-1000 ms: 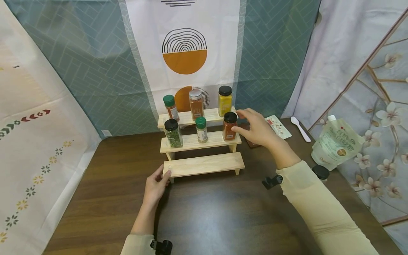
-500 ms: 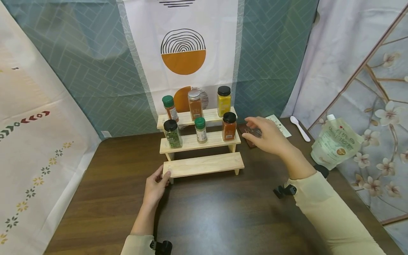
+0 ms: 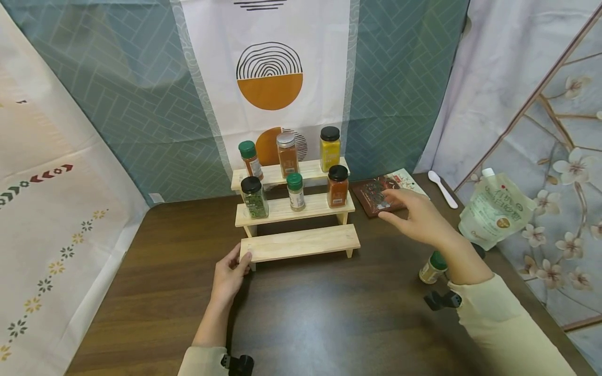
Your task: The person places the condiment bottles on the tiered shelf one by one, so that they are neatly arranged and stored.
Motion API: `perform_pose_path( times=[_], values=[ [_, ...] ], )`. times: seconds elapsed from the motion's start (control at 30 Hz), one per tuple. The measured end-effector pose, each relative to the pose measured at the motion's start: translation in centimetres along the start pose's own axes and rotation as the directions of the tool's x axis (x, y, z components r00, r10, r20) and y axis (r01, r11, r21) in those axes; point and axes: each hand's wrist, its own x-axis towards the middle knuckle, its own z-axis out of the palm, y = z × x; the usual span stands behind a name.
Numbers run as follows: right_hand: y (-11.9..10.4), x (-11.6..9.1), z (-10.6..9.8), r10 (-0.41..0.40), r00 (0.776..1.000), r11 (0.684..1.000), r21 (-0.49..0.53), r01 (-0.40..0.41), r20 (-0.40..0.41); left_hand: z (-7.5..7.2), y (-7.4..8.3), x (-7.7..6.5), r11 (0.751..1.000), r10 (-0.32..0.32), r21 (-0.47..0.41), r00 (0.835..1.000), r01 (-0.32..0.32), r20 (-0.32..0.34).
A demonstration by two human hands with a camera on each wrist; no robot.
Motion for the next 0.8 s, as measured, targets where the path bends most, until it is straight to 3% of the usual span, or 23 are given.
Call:
perform_pose_path(
  times=[0.23,0.8],
  values=[
    [0.6,-1.9,-0.4,-0.038,0.998,0.999,-0.017,0.038,-0.043,0.0,-0.1,0.1,1.000,0.005,-0.016,1.000,-0.005,-0.008],
    [3.2,-6.3,-1.5,0.034,0.999,0.997,-0.068,-0.035,-0.026,0.0,0.0,0.0,1.000,0.014,-0.020,1.000,-0.014,-0.011]
  ],
)
